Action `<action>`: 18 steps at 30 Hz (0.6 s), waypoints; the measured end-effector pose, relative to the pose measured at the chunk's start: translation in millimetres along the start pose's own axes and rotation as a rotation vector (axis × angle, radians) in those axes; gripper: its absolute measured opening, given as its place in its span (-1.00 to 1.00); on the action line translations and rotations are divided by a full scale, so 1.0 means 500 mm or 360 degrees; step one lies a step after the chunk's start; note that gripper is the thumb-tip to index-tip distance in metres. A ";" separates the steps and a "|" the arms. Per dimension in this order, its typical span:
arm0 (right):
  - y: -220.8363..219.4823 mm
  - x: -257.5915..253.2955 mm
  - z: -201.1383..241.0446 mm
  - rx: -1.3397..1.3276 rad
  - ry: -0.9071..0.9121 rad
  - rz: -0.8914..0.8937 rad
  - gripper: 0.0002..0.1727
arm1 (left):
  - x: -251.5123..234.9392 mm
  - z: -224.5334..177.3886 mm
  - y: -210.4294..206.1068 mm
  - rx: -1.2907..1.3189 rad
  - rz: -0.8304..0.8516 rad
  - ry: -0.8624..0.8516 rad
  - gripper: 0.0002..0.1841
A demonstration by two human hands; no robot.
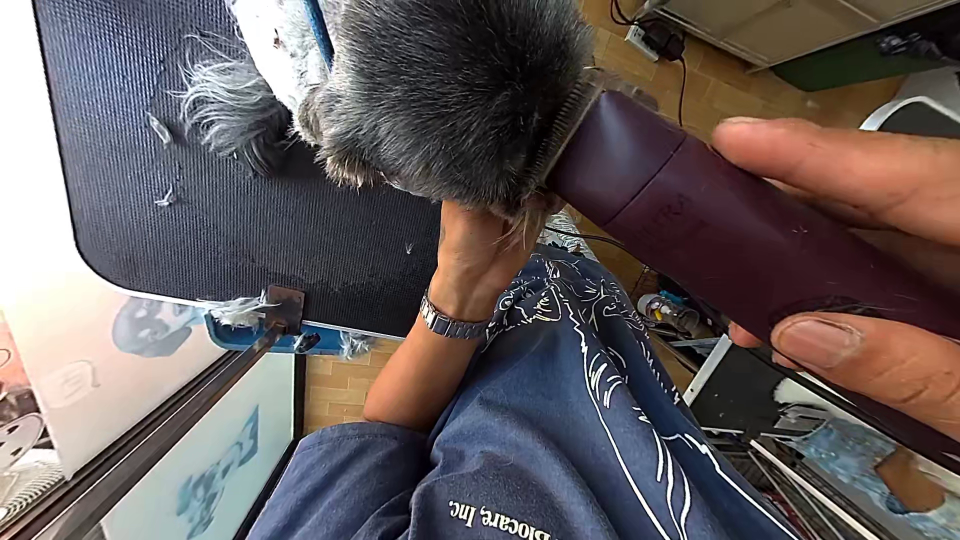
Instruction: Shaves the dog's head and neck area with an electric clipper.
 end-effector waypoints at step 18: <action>-0.010 0.047 0.031 0.0569 0.0190 0.0395 -0.37 | -0.003 0.006 0.052 0.0304 0.0005 0.0096 -0.75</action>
Point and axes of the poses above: each hand's wrist, its own x-axis away from the middle knuckle, its own y-axis out of the back of the hand, z = x × y, the point moved 2 cm from there along -x, towards the middle knuckle, and after that the axes turned 9 degrees about z, right-handed, at the moved point
